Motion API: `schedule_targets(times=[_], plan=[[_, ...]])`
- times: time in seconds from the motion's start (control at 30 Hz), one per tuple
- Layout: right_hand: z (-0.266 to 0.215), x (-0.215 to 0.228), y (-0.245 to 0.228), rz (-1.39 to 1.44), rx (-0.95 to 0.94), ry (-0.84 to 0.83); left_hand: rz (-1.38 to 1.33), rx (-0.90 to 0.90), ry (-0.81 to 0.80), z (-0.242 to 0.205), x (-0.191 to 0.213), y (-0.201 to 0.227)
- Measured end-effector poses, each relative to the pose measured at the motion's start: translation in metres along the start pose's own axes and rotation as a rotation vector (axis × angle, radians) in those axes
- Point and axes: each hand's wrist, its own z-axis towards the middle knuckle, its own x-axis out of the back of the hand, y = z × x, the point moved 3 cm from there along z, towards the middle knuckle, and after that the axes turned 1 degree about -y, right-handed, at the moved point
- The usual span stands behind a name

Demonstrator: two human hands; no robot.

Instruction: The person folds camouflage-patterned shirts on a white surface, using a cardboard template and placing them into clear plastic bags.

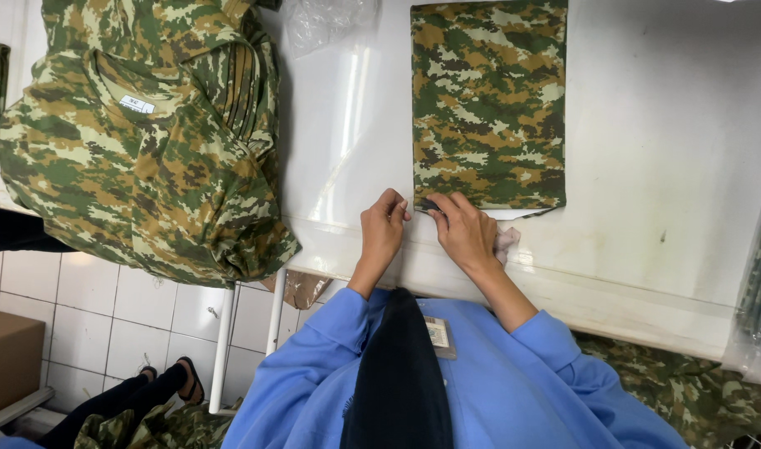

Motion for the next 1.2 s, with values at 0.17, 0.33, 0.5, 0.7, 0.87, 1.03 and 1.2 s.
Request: schedule_targets(times=[0.17, 0.33, 0.5, 0.7, 0.87, 1.03, 1.2], plan=[[-0.002, 0.010, 0.002, 0.050, -0.026, 0.022, 0.022, 0.019, -0.002, 0.000, -0.004, -0.006], [-0.009, 0.016, 0.018, 0.079, -0.134, 0.031, -0.008, 0.041, 0.034, -0.008, -0.010, 0.021], [-0.013, 0.020, 0.021, 0.115, -0.174, 0.013, 0.075, 0.079, 0.038, -0.004, -0.019, 0.013], [-0.013, 0.006, 0.027, 0.137, -0.153, 0.010, 0.070, 0.083, 0.037, -0.001, -0.027, 0.002], [-0.008, 0.007, 0.016, 0.154, -0.068, 0.024, 0.015, 0.103, 0.081, -0.003, -0.020, -0.002], [-0.005, 0.000, 0.013, 0.090, -0.014, 0.028, 0.014, 0.095, 0.105, -0.003, -0.019, -0.009], [-0.003, -0.001, 0.015, 0.077, 0.011, 0.048, -0.045, 0.205, 0.033, -0.004, -0.023, 0.000]])
